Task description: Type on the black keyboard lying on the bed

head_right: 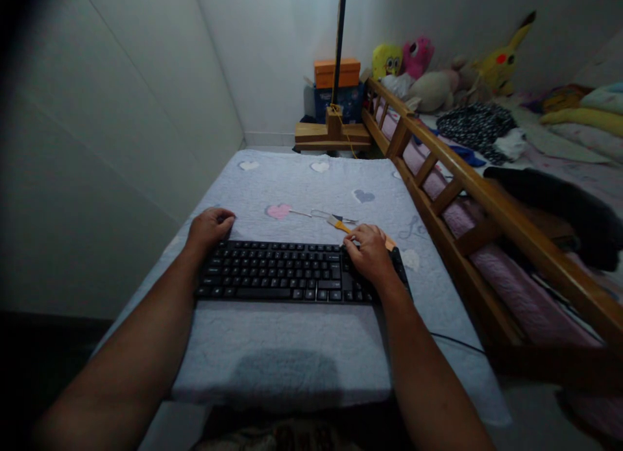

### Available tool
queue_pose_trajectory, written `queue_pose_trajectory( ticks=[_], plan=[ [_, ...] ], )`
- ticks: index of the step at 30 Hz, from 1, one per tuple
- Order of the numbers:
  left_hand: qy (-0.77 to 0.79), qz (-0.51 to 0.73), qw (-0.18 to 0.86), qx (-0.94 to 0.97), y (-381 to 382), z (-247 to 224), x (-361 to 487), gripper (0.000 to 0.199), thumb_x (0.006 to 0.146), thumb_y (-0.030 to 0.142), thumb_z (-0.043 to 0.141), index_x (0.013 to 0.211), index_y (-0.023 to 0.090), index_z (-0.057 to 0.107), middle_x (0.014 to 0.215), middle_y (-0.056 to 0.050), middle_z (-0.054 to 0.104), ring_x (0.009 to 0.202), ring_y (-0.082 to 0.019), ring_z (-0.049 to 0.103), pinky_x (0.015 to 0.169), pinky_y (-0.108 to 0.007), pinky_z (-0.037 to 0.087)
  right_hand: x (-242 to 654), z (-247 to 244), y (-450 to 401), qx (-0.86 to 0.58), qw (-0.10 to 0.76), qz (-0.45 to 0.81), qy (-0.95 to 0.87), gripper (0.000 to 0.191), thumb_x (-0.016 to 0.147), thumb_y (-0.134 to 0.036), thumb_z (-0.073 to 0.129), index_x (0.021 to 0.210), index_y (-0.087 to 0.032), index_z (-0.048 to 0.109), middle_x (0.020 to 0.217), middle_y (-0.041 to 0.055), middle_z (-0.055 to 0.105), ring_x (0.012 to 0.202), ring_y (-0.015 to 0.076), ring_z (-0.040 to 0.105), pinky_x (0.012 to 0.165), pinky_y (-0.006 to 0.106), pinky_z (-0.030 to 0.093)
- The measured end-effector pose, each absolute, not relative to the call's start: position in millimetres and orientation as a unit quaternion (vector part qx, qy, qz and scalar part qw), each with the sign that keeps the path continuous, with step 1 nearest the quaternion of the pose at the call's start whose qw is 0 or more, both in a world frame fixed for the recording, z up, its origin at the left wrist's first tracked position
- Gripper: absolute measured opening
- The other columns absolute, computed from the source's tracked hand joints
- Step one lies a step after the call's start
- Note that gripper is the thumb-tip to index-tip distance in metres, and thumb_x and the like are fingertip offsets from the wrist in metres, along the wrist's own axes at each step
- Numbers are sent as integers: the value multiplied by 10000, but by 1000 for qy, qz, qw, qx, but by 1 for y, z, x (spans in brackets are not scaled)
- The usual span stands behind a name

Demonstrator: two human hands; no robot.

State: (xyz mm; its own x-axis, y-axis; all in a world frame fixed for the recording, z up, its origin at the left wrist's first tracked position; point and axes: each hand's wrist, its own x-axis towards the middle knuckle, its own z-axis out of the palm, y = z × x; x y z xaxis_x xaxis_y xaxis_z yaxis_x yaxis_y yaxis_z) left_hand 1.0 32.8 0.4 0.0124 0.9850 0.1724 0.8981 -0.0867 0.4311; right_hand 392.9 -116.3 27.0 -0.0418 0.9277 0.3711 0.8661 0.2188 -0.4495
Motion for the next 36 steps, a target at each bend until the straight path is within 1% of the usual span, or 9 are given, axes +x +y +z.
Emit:
queue_pose_trajectory(
  ticks=[4,8,14,21,27,32,36],
  plan=[
    [667,226,120,700,33,1,1,310,805,319,553,986,180,763,1064,-89,736,963,-234,677,928,-327,518,392,26,-117,-624,306,39,-718,165,907,-248,583,798,-226,704,916,74,701,946,260,594,911,433,421],
    [668,228,152,692,34,2,1,320,802,330,549,982,171,761,1012,-80,750,926,-226,683,876,-309,522,391,26,-118,-622,310,42,-718,162,908,-241,580,803,-225,703,925,73,701,958,261,589,913,432,418],
    [672,227,148,689,37,0,2,314,793,341,559,969,182,765,994,-64,764,923,-220,684,844,-291,518,386,25,-115,-622,306,48,-719,162,903,-227,576,782,-221,684,898,72,696,951,262,583,910,430,413],
    [679,224,143,684,36,0,3,318,796,355,561,972,191,769,1019,-67,763,917,-218,683,836,-297,512,379,25,-113,-618,298,51,-726,154,904,-213,578,798,-228,688,920,70,705,961,265,583,915,437,404],
    [689,218,140,677,37,1,4,311,797,353,559,965,196,768,999,-64,764,916,-218,675,828,-297,506,374,25,-112,-615,294,39,-731,155,912,-228,577,807,-230,691,927,71,701,969,268,584,924,448,388],
    [683,221,145,681,37,1,3,324,797,359,550,971,193,767,1024,-67,758,927,-217,673,839,-302,503,378,26,-113,-623,297,33,-723,144,894,-214,571,793,-226,673,915,69,705,952,264,586,902,429,394],
    [681,228,145,681,37,1,3,333,799,368,545,974,189,765,1022,-70,753,933,-219,671,855,-309,502,381,25,-114,-637,293,19,-713,142,886,-209,561,787,-225,662,916,68,703,963,264,579,915,422,389]
  ],
)
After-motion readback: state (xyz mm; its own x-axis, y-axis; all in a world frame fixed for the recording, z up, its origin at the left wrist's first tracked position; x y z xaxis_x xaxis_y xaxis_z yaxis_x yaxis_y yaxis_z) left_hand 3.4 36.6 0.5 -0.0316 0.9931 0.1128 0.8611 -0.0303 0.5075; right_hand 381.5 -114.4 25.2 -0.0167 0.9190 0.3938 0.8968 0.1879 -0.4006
